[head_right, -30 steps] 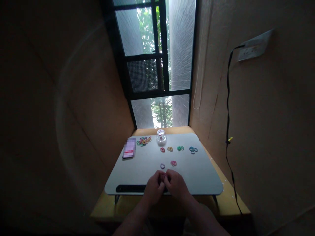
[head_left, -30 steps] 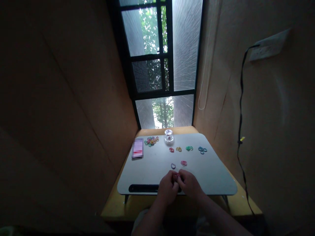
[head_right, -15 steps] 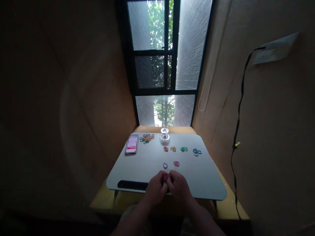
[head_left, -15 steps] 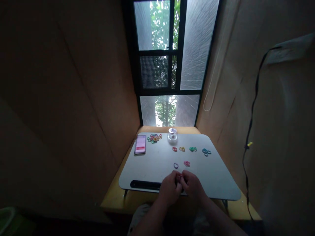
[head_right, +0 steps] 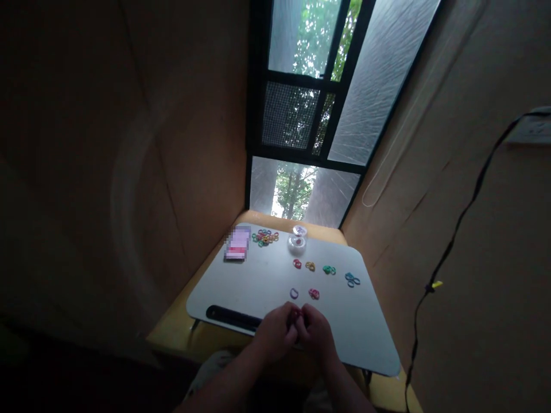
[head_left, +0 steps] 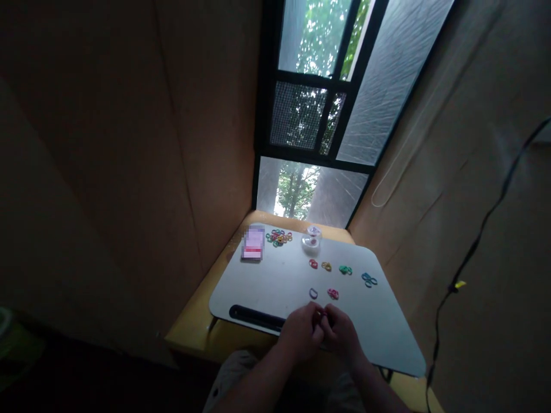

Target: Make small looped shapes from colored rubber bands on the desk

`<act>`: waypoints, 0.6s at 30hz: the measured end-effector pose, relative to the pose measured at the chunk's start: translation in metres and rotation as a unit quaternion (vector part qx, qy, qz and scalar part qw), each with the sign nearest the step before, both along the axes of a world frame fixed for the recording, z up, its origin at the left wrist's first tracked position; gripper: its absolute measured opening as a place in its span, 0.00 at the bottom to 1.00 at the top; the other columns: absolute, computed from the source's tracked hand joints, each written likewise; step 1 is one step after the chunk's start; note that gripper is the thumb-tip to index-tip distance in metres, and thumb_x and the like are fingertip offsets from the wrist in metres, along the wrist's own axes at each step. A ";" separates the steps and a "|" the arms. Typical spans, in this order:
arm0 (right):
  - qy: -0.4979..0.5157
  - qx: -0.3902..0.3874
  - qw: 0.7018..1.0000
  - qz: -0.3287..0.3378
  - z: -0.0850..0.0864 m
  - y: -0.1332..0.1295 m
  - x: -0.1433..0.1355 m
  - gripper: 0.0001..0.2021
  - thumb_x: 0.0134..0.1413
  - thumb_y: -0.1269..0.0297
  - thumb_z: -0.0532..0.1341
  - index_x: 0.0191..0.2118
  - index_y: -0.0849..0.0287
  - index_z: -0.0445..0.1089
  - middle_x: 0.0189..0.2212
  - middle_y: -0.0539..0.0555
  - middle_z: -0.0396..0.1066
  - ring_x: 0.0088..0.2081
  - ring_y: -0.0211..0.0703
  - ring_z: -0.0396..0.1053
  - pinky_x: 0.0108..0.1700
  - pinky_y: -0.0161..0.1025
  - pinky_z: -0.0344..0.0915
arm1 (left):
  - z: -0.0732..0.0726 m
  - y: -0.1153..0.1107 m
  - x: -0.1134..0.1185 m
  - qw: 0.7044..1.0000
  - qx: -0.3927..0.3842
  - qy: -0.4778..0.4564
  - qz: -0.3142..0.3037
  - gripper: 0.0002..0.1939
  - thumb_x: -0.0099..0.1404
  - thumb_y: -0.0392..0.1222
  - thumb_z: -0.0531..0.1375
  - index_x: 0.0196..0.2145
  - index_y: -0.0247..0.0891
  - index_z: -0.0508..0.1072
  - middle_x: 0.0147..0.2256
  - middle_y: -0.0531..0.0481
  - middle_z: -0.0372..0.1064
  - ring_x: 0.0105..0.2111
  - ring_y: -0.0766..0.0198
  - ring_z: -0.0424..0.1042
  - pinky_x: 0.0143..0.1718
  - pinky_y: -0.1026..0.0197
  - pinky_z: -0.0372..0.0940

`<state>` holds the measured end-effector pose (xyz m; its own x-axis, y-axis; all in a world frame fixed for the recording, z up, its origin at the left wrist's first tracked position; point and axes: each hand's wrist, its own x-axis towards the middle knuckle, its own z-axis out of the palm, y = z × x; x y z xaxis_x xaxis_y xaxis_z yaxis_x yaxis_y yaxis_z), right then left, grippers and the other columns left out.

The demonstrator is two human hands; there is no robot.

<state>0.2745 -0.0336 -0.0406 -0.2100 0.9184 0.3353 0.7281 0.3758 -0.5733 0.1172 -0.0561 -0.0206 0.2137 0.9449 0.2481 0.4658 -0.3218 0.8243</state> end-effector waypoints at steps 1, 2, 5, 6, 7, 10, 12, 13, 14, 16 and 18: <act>0.004 -0.002 1.000 0.001 -0.001 0.001 0.000 0.10 0.55 0.62 0.52 0.25 0.55 0.54 0.20 0.48 0.61 0.24 0.39 0.60 0.27 0.34 0.53 | 0.000 0.001 0.000 1.000 -0.002 -0.005 -0.002 0.13 0.59 0.35 0.56 0.43 0.43 0.70 0.34 0.51 0.72 0.32 0.60 0.69 0.34 0.61 0.58; 0.008 -0.003 1.000 0.002 -0.002 0.002 0.000 0.10 0.56 0.62 0.52 0.25 0.55 0.54 0.20 0.48 0.61 0.24 0.39 0.60 0.27 0.34 0.53 | 0.000 0.002 -0.001 1.000 -0.002 -0.008 -0.003 0.13 0.59 0.35 0.55 0.42 0.43 0.70 0.34 0.51 0.72 0.32 0.60 0.69 0.34 0.61 0.58; 0.015 -0.001 1.000 0.003 -0.004 0.004 0.000 0.10 0.56 0.63 0.52 0.25 0.55 0.54 0.21 0.48 0.62 0.24 0.39 0.61 0.27 0.35 0.54 | 0.001 0.003 0.000 1.000 -0.002 -0.011 0.002 0.12 0.59 0.34 0.55 0.41 0.42 0.70 0.33 0.51 0.71 0.32 0.61 0.68 0.35 0.61 0.58; 0.015 0.002 1.000 0.003 -0.004 0.004 0.000 0.10 0.56 0.63 0.52 0.25 0.55 0.55 0.21 0.48 0.63 0.24 0.39 0.62 0.28 0.35 0.54 | 0.001 0.003 0.000 1.000 -0.003 -0.010 0.005 0.11 0.59 0.34 0.55 0.40 0.42 0.69 0.33 0.52 0.71 0.32 0.62 0.68 0.34 0.61 0.57; 0.015 0.005 1.000 0.004 -0.004 0.004 0.000 0.10 0.56 0.63 0.52 0.25 0.55 0.55 0.21 0.49 0.63 0.25 0.39 0.62 0.28 0.35 0.54 | 0.002 0.003 0.001 1.000 -0.005 -0.009 0.007 0.11 0.59 0.33 0.55 0.40 0.41 0.69 0.32 0.52 0.70 0.32 0.62 0.67 0.34 0.61 0.57; 0.013 0.004 1.000 0.005 -0.003 0.003 0.000 0.10 0.57 0.62 0.52 0.25 0.56 0.56 0.21 0.49 0.64 0.25 0.39 0.62 0.28 0.35 0.54 | 0.004 0.001 0.003 1.000 -0.013 -0.007 0.011 0.10 0.59 0.32 0.54 0.38 0.41 0.68 0.32 0.53 0.70 0.31 0.63 0.66 0.34 0.62 0.56; 0.012 -0.002 1.000 0.004 -0.002 0.003 -0.001 0.10 0.57 0.62 0.52 0.25 0.56 0.57 0.22 0.49 0.64 0.25 0.39 0.63 0.29 0.34 0.54 | 0.006 0.000 0.004 1.000 -0.014 -0.006 0.010 0.10 0.59 0.31 0.53 0.37 0.41 0.68 0.31 0.54 0.69 0.31 0.64 0.66 0.34 0.63 0.56; 0.013 -0.005 1.000 0.003 -0.001 0.002 -0.001 0.10 0.57 0.63 0.52 0.26 0.56 0.57 0.22 0.49 0.64 0.26 0.39 0.63 0.29 0.34 0.54 | 0.006 0.000 0.005 1.000 -0.013 -0.006 0.010 0.10 0.58 0.30 0.53 0.37 0.41 0.68 0.31 0.54 0.69 0.31 0.64 0.65 0.34 0.63 0.56; 0.015 -0.006 1.000 0.002 0.000 0.001 -0.001 0.10 0.57 0.63 0.52 0.26 0.56 0.57 0.22 0.49 0.64 0.26 0.39 0.63 0.29 0.34 0.54 | 0.007 -0.001 0.005 1.000 -0.011 -0.004 0.010 0.10 0.58 0.30 0.53 0.37 0.41 0.67 0.30 0.54 0.68 0.31 0.65 0.65 0.34 0.63 0.56; 0.021 -0.007 1.000 0.001 0.002 0.000 -0.002 0.10 0.58 0.63 0.52 0.26 0.57 0.58 0.23 0.49 0.65 0.26 0.39 0.63 0.30 0.35 0.54 | 0.007 -0.001 0.006 1.000 -0.007 -0.001 0.011 0.10 0.58 0.30 0.53 0.37 0.40 0.67 0.30 0.54 0.68 0.31 0.65 0.65 0.34 0.64 0.56; 0.025 -0.005 1.000 -0.001 0.005 -0.002 -0.002 0.10 0.58 0.64 0.52 0.26 0.57 0.58 0.23 0.49 0.65 0.26 0.39 0.62 0.30 0.35 0.53 | 0.007 -0.001 0.007 1.000 -0.006 0.003 0.009 0.09 0.59 0.30 0.53 0.36 0.40 0.67 0.30 0.55 0.68 0.30 0.65 0.64 0.34 0.64 0.55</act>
